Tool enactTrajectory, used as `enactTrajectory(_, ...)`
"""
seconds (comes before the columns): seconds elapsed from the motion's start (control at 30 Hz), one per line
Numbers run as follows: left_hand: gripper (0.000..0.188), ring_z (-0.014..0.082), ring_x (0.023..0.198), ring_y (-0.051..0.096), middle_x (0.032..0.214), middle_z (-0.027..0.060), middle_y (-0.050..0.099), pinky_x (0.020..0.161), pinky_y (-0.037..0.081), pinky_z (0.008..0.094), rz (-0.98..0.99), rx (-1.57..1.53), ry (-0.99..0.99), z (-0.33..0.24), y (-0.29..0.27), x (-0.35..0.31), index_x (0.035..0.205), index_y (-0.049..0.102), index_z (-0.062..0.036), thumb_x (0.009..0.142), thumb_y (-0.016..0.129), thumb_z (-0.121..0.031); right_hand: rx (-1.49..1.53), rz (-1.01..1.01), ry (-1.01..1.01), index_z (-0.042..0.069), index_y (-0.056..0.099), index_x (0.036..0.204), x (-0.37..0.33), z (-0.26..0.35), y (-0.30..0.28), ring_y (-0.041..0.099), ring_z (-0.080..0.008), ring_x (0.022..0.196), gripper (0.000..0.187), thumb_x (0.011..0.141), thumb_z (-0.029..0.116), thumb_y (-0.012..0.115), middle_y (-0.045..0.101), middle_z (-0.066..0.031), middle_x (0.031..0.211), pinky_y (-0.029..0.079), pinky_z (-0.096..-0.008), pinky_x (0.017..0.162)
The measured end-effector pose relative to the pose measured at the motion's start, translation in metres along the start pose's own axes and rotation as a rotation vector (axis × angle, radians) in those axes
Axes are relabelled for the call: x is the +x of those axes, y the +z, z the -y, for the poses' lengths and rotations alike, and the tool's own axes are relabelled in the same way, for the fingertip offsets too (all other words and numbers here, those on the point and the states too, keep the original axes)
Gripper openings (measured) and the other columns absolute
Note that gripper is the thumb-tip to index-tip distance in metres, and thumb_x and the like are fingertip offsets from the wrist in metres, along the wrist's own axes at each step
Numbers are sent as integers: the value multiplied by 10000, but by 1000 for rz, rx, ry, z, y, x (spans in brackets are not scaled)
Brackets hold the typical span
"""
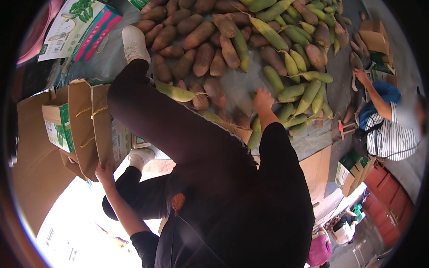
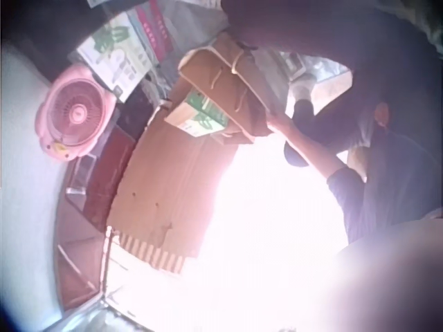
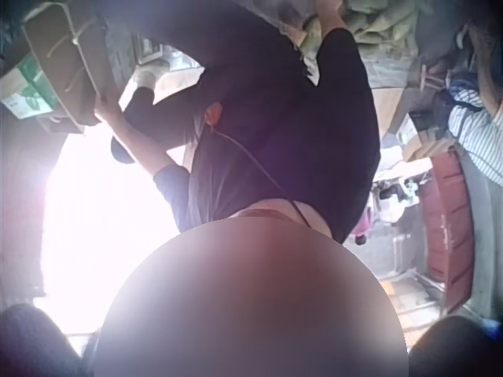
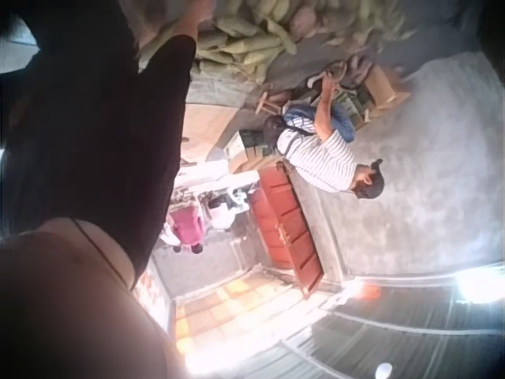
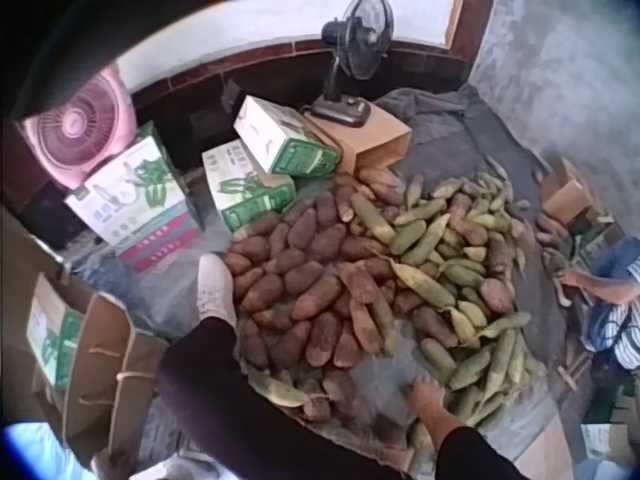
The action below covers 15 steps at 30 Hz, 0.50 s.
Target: Sorting and packing green gourds from a floor pile into cardboard boxes for shipping.
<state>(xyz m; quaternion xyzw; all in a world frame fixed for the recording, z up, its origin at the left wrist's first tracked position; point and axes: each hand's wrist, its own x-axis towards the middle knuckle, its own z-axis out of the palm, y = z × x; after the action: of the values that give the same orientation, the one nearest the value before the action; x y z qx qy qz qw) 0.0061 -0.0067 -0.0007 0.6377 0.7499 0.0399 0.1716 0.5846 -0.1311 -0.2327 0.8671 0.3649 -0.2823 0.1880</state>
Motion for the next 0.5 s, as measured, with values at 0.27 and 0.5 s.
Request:
enactTrajectory(0.27,214,314,746,629,800,193,636,693,472,352,-57,-81,120,2,8,1,960,617,23,770,570,-62,-99,41,71,152,484,1154,15,8,19,475,-243,1151,434,757,192,652,496,-47,1203,393,-490,916)
enactTrajectory(0.5,216,349,787,616,834,188,633,696,479,389,-61,38,3,-6,3,-7,949,628,-21,760,611,-124,51,2,12,140,505,1149,-10,7,-9,501,-295,1106,566,641,216,741,516,-71,1184,452,-453,845)
